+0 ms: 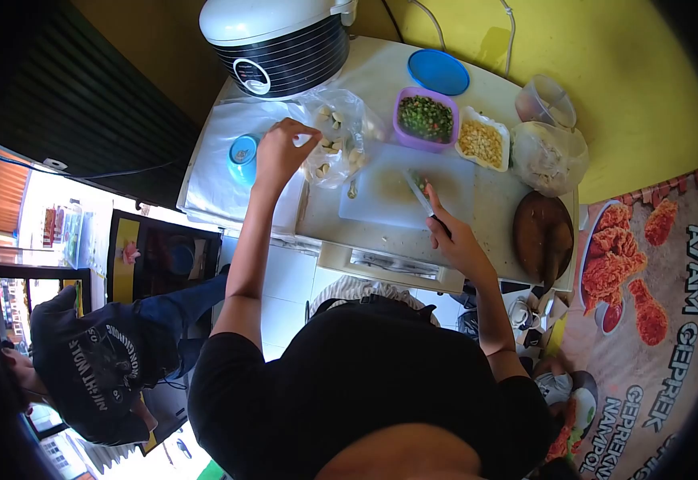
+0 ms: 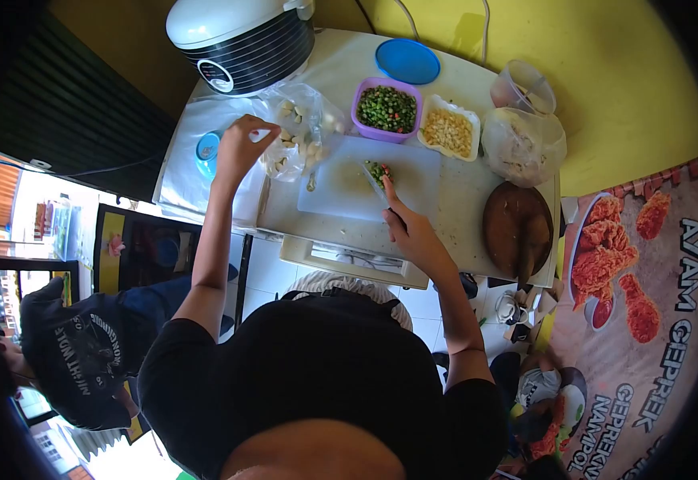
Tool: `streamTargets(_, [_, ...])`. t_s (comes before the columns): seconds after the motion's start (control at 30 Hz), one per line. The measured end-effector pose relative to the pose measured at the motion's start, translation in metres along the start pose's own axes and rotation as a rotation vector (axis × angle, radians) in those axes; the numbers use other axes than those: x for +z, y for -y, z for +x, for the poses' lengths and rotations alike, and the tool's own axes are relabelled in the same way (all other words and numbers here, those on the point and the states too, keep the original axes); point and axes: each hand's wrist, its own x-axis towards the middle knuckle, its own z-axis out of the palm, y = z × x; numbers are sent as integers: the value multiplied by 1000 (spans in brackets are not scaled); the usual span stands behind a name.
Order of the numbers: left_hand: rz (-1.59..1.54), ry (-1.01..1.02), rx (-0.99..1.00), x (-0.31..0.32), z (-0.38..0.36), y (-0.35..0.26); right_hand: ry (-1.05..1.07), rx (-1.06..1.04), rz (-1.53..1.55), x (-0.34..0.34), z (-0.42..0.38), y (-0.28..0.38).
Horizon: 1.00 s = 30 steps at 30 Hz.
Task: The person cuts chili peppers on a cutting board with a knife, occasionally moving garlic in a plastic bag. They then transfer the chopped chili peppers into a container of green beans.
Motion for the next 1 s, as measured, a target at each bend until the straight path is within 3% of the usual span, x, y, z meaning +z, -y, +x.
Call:
streamTargets(0.13, [126,218,1,5,9,4,50,33,-57,-2,9,-7])
streamTargets(0.23, [164,218,103,8,14,6,63,51,-54,-2,12,-3])
streamTargets(0.37, [158,224,94,7,23,3,70,24,-62,-6,15,-2])
streamTargets(0.53, [314,493,7,-1,41,-15,123,40,-70,-9,19,-5])
streamTargets(0.63, [380,533,95,14,49,-10,124,1,-80,-7,20,-14])
streamTargets(0.83, [473,631,90,21,60,-7,125,74,39,-4,12,-17])
streamTargets(1.0, [445,587,36,21,57,-3,182,112,32,-4,7,-9])
